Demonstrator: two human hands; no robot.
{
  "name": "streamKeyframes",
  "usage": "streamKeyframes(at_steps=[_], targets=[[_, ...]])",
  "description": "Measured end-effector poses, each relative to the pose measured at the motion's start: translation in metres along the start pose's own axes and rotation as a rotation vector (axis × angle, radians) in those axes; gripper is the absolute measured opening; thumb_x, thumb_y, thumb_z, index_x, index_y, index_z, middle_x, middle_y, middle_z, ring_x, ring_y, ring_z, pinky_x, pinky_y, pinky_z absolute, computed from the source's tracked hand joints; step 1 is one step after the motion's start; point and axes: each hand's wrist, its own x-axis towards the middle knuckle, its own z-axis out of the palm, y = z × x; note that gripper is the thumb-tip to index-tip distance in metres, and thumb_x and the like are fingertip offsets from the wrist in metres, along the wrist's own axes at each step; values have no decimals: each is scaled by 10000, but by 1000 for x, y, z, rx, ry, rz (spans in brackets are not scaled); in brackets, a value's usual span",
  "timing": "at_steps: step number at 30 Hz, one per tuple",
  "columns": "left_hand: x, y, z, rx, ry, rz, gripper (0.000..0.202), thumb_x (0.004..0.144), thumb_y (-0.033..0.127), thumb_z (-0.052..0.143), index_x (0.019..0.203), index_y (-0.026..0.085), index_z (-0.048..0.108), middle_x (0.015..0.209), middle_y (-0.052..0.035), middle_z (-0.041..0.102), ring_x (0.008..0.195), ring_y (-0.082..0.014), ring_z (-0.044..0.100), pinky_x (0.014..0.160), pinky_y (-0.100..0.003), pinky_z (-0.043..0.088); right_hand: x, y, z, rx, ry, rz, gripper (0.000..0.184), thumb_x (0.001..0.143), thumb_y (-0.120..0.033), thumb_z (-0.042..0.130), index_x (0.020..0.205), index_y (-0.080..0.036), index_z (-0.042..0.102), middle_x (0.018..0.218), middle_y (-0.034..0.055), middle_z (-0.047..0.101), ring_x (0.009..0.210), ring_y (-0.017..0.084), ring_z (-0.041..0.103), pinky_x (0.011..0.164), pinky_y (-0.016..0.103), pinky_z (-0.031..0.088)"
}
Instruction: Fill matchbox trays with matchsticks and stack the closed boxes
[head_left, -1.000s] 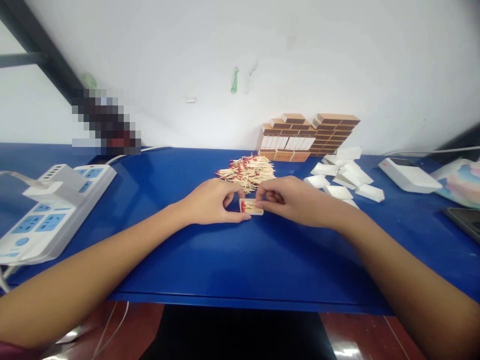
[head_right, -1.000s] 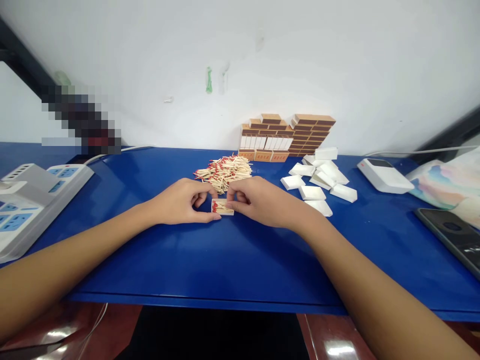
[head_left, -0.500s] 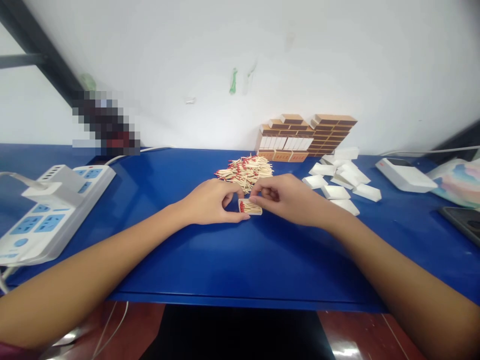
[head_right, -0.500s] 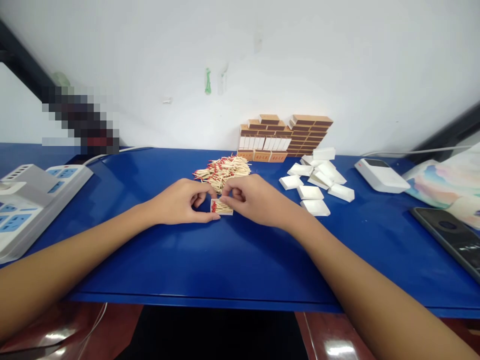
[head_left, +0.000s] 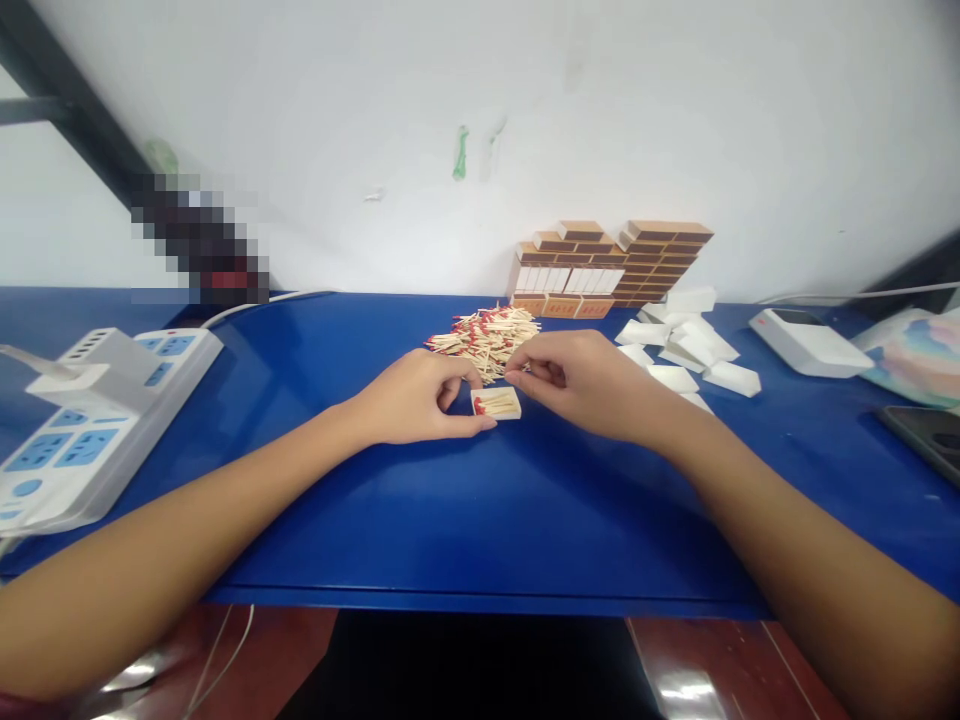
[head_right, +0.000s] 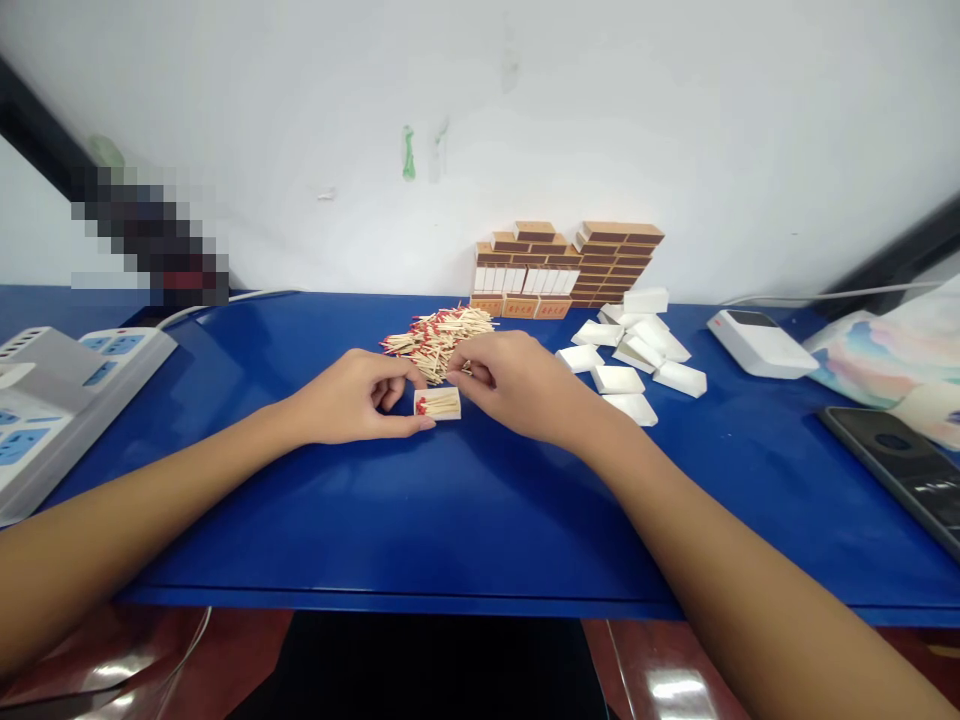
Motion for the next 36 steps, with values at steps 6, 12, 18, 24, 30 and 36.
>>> streamKeyframes(at_steps=[6,12,18,24,30,36], targets=[[-1,1,0,30,33,1,355,807,509,808,934,182,754,519,97,447,478,-78,406,530,-238,308,1,7,-7,-58,136,76,177,972,-270,610,839,-191,694,581,-33,510,545,127,433,584,307,278],[-2,6,1,14,76,-12,334,802,482,818,944,186,758,524,98,455,481,-78,406,541,-236,329,2,10,-7,-75,136,113,188,963,-271,605,820,-188,695,564,-33,531,521,120,444,572,303,271],[-3,8,1,35,118,-8,361,809,494,813,990,185,767,516,98,455,472,-80,410,540,-238,323,3,12,-8,-90,160,142,179,954,-283,613,836,-189,709,553,-33,540,520,127,461,582,302,287],[-5,11,3,50,57,-19,375,827,534,793,986,195,776,534,81,491,482,-86,437,540,-239,320,3,15,-9,-107,109,173,186,950,-285,611,818,-190,701,552,-28,546,519,129,462,591,306,291],[-5,11,3,78,59,-6,387,837,541,789,1023,201,781,547,77,515,492,-90,461,547,-243,320,2,12,-8,-34,46,129,179,947,-289,627,823,-191,711,592,-24,554,547,125,453,583,302,290],[-4,8,-2,113,154,36,385,849,531,789,1054,206,792,545,78,490,498,-91,439,551,-244,319,-3,-2,-10,194,-98,36,111,911,-278,657,843,-210,711,619,-45,499,566,118,428,576,278,319]])
